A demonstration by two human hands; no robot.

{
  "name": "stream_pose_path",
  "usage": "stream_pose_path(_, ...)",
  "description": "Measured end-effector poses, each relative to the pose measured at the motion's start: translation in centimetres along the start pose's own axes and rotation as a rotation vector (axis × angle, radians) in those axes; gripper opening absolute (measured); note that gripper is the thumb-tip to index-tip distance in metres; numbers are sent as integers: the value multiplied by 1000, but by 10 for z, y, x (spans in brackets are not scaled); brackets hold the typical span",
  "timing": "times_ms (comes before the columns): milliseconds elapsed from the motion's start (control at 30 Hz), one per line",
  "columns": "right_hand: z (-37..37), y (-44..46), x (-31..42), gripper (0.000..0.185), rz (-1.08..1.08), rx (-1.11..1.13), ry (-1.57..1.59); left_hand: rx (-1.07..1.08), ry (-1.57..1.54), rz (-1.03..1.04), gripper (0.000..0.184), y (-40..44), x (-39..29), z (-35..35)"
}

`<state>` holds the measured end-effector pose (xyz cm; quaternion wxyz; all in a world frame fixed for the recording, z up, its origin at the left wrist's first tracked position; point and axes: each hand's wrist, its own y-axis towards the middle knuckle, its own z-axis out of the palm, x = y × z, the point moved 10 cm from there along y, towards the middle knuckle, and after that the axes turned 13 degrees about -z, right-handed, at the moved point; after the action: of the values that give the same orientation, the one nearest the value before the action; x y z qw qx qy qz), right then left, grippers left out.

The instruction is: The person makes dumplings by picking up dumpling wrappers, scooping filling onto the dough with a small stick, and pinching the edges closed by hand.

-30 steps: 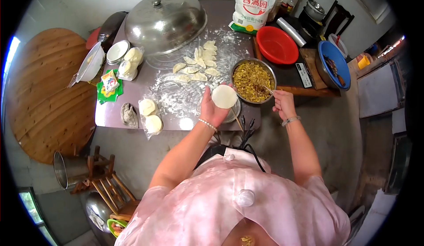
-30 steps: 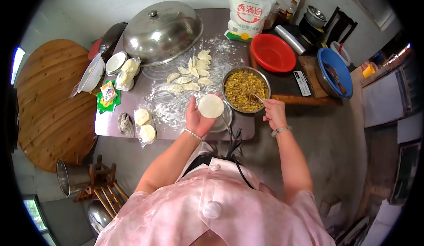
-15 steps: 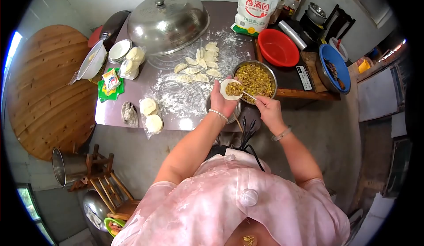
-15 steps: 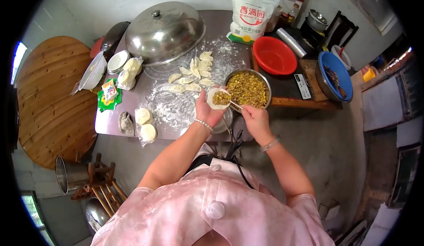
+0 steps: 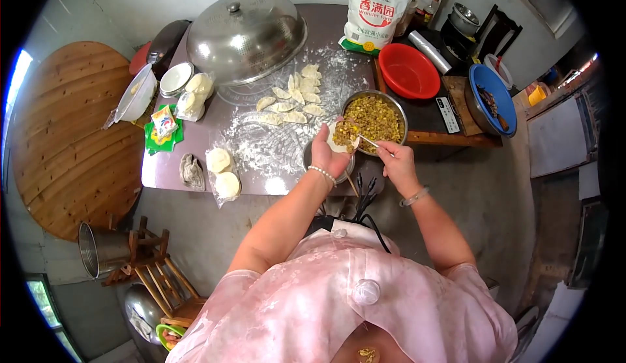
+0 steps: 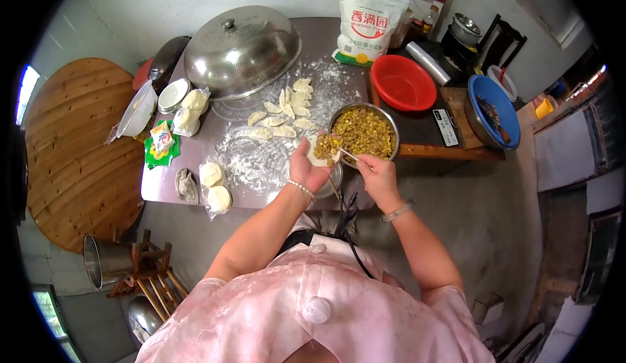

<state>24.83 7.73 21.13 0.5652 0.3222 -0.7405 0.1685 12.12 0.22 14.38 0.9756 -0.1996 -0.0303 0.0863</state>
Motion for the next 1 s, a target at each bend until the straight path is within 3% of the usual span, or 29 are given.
stream_pose_path(200, 1, 1, -11, 20, 38, -1, 135, -24, 11, -2, 46, 0, -1, -4)
stream_pose_path(400, 14, -3, -16, 18, 295, 45, 455, -19, 3, 1, 46, 1, -3, -8)
stream_pose_path(700, -5, 5, -24, 21, 325, -23, 591, -50, 6, 12, 46, 0, -8, -17)
stream_pose_path(833, -38, 21, -43, 20, 248, -99, 400, -57, 9, 17, 44, -4, -14, -22)
stream_pose_path(1000, -58, 42, -85, 17, -14, -53, -394, -72, 22, 33, 41, -5, -23, -32)
